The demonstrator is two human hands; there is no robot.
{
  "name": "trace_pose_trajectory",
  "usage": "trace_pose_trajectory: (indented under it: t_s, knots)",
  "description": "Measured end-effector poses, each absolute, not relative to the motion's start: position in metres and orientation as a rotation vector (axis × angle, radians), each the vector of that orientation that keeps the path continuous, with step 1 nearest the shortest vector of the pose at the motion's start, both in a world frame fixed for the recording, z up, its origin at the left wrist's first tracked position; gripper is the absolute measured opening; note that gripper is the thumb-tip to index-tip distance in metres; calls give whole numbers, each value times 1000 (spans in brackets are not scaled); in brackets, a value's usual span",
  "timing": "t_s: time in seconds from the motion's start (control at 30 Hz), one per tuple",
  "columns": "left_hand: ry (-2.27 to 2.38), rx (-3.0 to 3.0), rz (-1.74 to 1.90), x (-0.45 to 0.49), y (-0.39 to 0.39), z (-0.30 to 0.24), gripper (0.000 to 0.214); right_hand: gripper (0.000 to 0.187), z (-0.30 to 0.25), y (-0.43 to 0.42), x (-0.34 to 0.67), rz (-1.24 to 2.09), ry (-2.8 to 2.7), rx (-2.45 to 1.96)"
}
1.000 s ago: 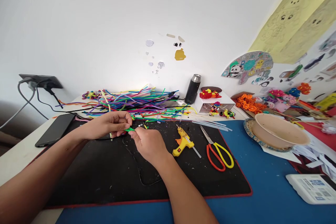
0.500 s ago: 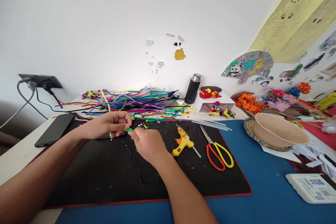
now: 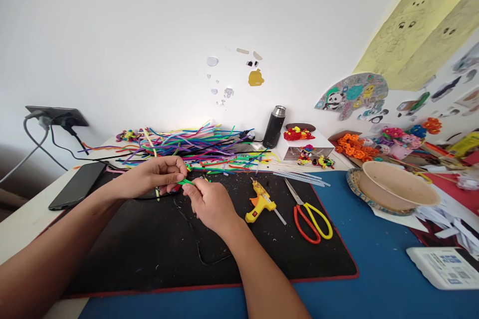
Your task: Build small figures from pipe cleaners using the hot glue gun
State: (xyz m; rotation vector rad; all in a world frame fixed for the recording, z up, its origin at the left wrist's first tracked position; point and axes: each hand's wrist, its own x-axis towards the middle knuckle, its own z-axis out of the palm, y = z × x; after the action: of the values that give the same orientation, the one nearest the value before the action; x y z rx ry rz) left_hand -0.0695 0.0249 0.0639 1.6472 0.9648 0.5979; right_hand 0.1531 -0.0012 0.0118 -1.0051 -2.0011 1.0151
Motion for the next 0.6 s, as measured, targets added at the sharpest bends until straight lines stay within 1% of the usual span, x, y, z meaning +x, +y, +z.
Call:
trace_pose_trajectory:
  t_s: [0.07, 0.17, 0.23, 0.33, 0.43, 0.53, 0.6]
  knots:
    - [955, 1677, 629, -67, 22, 66, 26, 41, 11, -1, 153, 1176, -1886, -955]
    - [957, 1732, 658, -61, 16, 69, 23, 46, 9, 1, 152, 1294, -1737, -937]
    - [976, 1757, 680, -57, 12, 70, 23, 47, 9, 3, 151, 1324, -1669, -947]
    - [991, 1744, 706, -54, 11, 70, 25, 43, 9, 4, 151, 1367, -1612, -945]
    - [879, 1673, 646, -60, 17, 67, 27, 39, 11, 4, 151, 1390, -1587, -949]
    - [801, 1608, 609, -69, 23, 64, 37, 40, 13, 4, 152, 1383, -1566, -962]
    - [842, 1591, 654, -72, 26, 63, 36, 41, 14, 3, 152, 1373, -1560, -974]
